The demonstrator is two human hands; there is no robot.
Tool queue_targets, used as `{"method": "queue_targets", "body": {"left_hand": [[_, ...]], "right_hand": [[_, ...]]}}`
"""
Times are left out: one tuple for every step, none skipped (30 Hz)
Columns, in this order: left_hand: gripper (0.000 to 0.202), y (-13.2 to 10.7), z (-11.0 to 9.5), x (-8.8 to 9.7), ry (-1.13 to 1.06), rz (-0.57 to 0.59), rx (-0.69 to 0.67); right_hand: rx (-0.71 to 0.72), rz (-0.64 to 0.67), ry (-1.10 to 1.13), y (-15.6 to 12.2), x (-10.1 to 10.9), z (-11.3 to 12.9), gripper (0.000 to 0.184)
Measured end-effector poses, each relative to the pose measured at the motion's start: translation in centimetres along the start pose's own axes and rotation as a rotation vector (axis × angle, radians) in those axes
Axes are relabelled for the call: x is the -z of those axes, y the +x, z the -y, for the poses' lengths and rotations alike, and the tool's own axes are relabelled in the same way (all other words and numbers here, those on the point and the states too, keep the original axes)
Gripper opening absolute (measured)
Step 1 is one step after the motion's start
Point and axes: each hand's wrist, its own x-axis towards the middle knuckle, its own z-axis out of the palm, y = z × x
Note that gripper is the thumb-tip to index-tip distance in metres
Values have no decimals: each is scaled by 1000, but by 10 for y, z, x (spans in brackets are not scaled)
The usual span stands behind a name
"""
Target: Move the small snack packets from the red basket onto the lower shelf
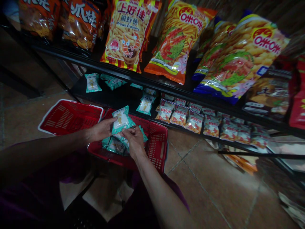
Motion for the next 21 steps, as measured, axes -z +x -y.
{"method": "queue_targets", "body": {"left_hand": [[21,1,0,1,-3,-3,9],[20,2,0,1,-4,-5,13],[19,2,0,2,-3,-8,10],[19,2,0,2,-2,-15,1],[18,3,0,3,0,-22,-9],[18,2,1,3,5,-29,-16],[18,2,1,3,13,-32,-19],[19,2,1,3,23,-34,-19],[20,1,1,3,34,-36,-19],[21,0,1,3,43,-41,-21],[21,-1,0,2,50,-51,-27],[21,-1,0,1,54,-64,-35],[22,-2,0,0,58,-76,-45],[22,-3,-1,-1,64,-86,-52],[23,-4,-1,-2,73,-92,-61],[24,-5,-1,-3,86,-95,-66],[26,-6,-2,-4,100,-95,-70],[27,-6,-2,-5,113,-96,-75],[27,-7,-3,-5,124,-94,-78],[25,-7,-3,-6,130,-89,-81],[24,-8,-3,-6,134,-80,-88]], "right_hand": [[-9,-8,4,0,0,-1,46],[-16,-18,12,0,0,-1,45],[-20,-30,20,0,0,-2,44],[-22,-43,26,1,0,-3,43],[-21,-55,29,1,0,-3,42],[-19,-65,27,1,1,-4,40],[-17,-76,21,2,1,-4,39],[-17,-87,10,2,2,-4,37],[-18,-93,-5,3,2,-4,36],[-20,-97,-19,3,3,-4,34],[-20,-100,-31,4,4,-4,33],[-20,-101,-43,4,5,-4,32],[-21,-98,-54,5,5,-4,33],[-22,-94,-65,5,6,-4,33],[-23,-93,-75,6,6,-4,35],[-26,-93,-84,6,7,-4,36],[-28,-91,-91,6,7,-4,38],[-29,-89,-91,7,8,-4,39],[-30,-90,-86,7,8,-4,40],[-31,-89,-79,7,9,-4,40],[-32,-88,-72,7,9,-4,40]]}}
